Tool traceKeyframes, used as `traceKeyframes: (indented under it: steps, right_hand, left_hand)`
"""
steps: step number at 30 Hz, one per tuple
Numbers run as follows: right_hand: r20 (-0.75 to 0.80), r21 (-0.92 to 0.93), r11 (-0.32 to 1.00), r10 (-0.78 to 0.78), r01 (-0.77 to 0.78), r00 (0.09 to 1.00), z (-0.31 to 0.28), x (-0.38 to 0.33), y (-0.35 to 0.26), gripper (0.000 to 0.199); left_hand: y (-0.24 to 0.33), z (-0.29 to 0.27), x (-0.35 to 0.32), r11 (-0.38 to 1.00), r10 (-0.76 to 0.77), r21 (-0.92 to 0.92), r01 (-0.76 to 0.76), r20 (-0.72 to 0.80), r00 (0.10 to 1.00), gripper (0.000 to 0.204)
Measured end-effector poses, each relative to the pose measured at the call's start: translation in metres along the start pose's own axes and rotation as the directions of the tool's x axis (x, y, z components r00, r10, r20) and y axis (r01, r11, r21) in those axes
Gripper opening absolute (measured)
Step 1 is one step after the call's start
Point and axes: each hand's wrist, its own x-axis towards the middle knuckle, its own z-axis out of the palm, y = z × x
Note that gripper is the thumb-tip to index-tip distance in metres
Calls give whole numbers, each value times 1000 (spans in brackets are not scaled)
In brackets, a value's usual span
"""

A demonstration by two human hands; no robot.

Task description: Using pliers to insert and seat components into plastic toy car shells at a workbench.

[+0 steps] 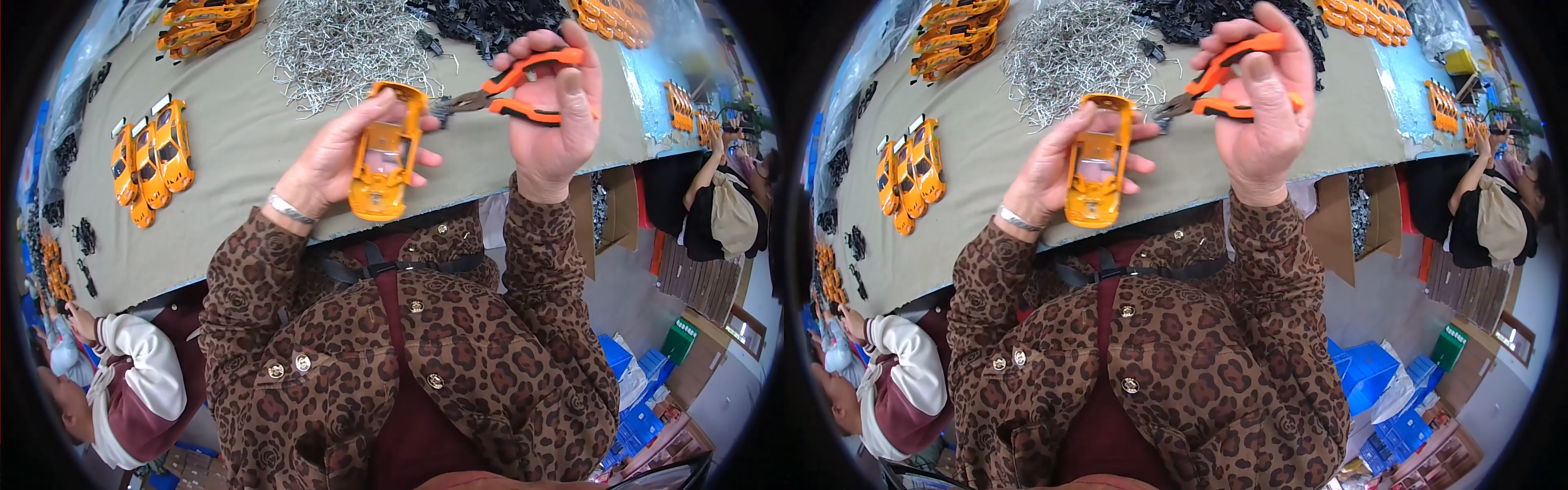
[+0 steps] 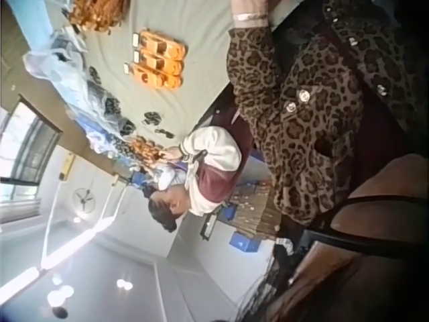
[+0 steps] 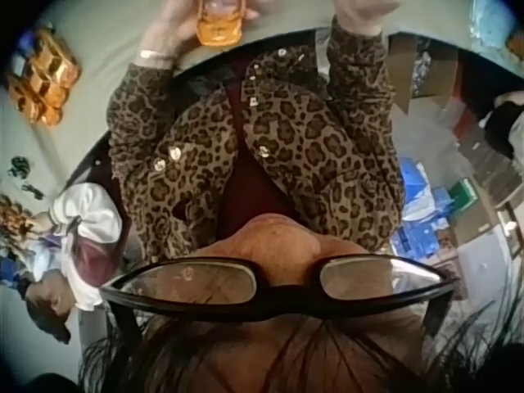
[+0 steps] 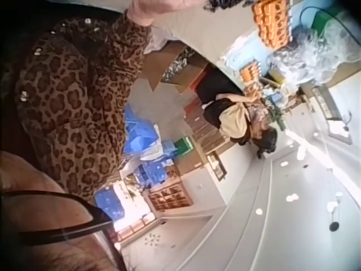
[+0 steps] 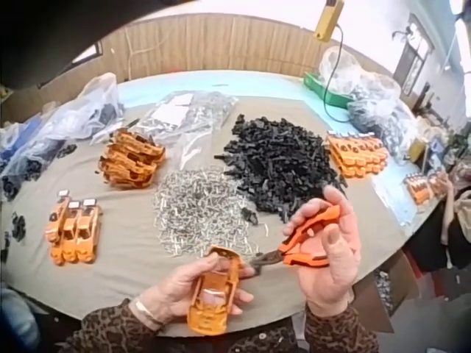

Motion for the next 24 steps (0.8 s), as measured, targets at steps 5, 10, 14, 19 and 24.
traceKeyframes:
  steps: [5,10,14,19,24]
  right_hand:
    - [-210,-198,967,-201,160,957,-11,8,-13,37]
    - [-331,-178,975,-184,130,925,-15,-12,-9,39]
    - [-405,-183,979,-161,93,900,-18,-17,-2,39]
    - [-507,-250,968,-124,-8,853,-15,-15,-1,37]
    - [-553,-258,964,-88,-69,829,-14,-9,-6,36]
  left_hand:
    - [-13,9,18,991,-75,-107,82,67,995,57]
    - [5,0,1,992,103,-67,-103,-5,995,66]
    - [16,-10,-15,973,227,-23,-228,-47,973,71]
    - [22,-25,-16,966,259,-31,-258,10,966,72]
    - [20,-24,-13,969,249,7,-249,-48,967,72]
